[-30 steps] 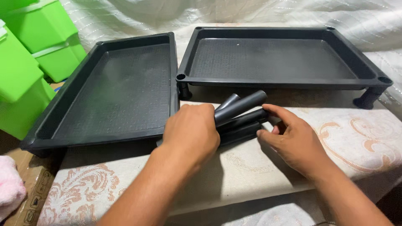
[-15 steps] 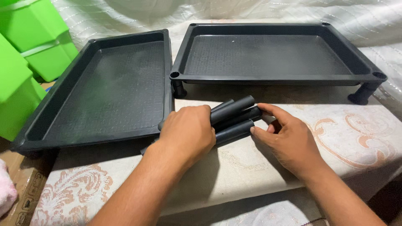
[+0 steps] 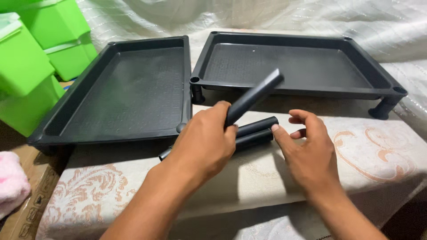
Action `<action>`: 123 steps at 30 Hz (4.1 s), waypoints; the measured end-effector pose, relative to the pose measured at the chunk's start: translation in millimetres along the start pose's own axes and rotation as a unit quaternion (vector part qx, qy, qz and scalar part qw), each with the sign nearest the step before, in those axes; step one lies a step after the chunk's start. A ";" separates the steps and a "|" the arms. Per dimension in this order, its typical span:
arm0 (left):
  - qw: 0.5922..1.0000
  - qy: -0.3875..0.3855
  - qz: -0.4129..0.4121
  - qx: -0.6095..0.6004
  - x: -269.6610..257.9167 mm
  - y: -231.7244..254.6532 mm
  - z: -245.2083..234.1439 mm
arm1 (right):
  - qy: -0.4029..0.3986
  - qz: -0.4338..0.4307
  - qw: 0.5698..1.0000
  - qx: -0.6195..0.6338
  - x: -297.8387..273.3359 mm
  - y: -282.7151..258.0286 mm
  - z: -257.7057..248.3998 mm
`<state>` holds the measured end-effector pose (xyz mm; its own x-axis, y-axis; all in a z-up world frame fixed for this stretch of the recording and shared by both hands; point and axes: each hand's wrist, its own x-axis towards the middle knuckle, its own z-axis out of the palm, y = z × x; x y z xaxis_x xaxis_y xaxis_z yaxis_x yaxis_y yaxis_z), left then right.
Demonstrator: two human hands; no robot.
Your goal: The person disassembles a black plastic two-tier stand by removing the legs and separating the trays. They then wipe the surface of one tray with a pink and white cloth.
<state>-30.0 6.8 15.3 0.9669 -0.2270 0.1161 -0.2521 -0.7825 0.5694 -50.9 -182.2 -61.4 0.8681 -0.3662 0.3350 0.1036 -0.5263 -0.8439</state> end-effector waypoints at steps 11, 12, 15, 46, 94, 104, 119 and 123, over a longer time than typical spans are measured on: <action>0.860 0.104 -0.046 -0.497 -16.5 11.8 -0.5 | -0.200 -0.030 0.953 0.224 -41.8 -61.3 11.8; 0.860 0.101 -0.057 -0.497 -19.1 10.9 -0.5 | -0.217 -0.031 0.950 0.223 -43.6 -63.3 12.2; 0.858 0.094 -0.088 -0.497 -26.7 7.8 -1.5 | -0.240 -0.042 0.951 0.189 -46.7 -65.7 14.3; 0.956 0.121 -0.110 0.245 -71.1 -157.1 -59.9 | 0.065 0.312 0.829 0.459 63.0 14.8 -31.8; 0.981 -0.010 -0.100 0.168 26.3 -39.0 -89.6 | -0.009 0.206 0.935 0.287 43.1 24.1 6.1; 0.940 0.021 -0.170 0.295 96.5 -102.3 -121.5 | -0.016 0.252 0.929 0.271 44.8 11.5 3.3; 0.933 -0.028 -0.197 0.299 123.6 -139.1 -87.6 | 0.038 0.377 0.759 0.529 87.8 -7.4 -13.0; 0.957 -0.012 -0.136 0.257 107.3 -129.5 -94.2 | 0.053 0.376 0.769 0.515 93.2 -16.6 -5.4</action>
<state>109.9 138.3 30.7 0.9999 0.0169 -0.0016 0.0169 -0.9949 0.0993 25.7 -211.8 -13.9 0.8319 -0.3594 -0.4228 -0.0309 0.7308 -0.6819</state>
